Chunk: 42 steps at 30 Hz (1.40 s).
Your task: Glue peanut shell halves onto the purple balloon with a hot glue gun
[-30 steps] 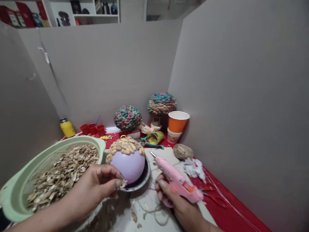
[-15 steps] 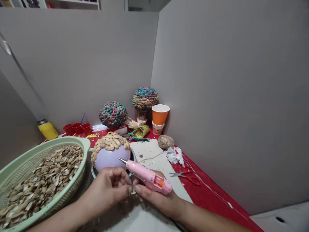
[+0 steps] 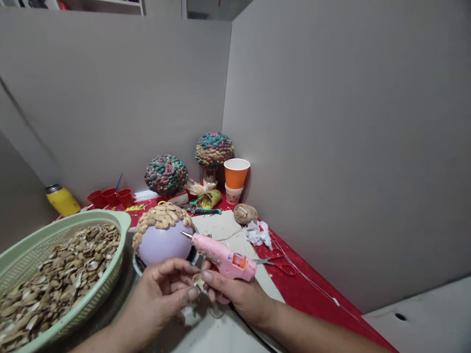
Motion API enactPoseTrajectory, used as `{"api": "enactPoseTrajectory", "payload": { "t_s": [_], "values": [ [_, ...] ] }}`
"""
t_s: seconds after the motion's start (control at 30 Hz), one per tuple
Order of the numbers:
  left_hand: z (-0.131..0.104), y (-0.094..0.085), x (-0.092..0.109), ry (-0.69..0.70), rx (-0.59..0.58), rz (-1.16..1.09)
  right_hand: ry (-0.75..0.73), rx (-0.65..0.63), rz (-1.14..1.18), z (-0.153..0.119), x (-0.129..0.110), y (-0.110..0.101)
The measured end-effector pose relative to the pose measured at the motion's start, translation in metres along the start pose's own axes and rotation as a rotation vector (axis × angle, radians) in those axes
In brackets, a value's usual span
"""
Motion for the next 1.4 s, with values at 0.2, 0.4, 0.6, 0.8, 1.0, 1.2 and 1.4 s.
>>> {"api": "enactPoseTrajectory", "payload": {
  "t_s": [0.2, 0.4, 0.6, 0.8, 1.0, 1.2, 1.4],
  "values": [
    [-0.004, 0.006, 0.002, -0.017, 0.002, -0.034, -0.077, -0.081, -0.124, -0.006, -0.010, 0.010],
    [-0.007, 0.004, -0.004, -0.034, 0.108, -0.051, -0.440, -0.179, -0.498, -0.017, -0.029, 0.019],
    [-0.007, 0.009, -0.015, -0.052, 0.024, -0.097, -0.411, -0.187, -0.511, -0.019, -0.024, 0.019],
    [-0.012, 0.015, -0.015, -0.067, -0.018, -0.196, -0.408, -0.253, -0.500, -0.022, -0.034, 0.028],
    [-0.017, 0.018, -0.017, -0.084, 0.028, -0.220, -0.666, -0.229, -0.705, -0.025, -0.031, 0.021],
    [-0.017, 0.019, -0.011, -0.139, 0.059, -0.313, -0.722, -0.157, -0.790, -0.025, -0.033, 0.016],
    [-0.016, 0.017, -0.009, -0.145, 0.071, -0.323, -1.000, -0.087, -0.865, -0.036, -0.037, 0.017]
  ]
}}
Point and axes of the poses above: each hand's wrist, its own z-axis towards the middle knuckle, its own y-axis out of the palm, x = y × z, the point moved 6 cm from there along z, towards the middle knuckle, and after that the axes turned 15 degrees about z, right-handed, at the moved point
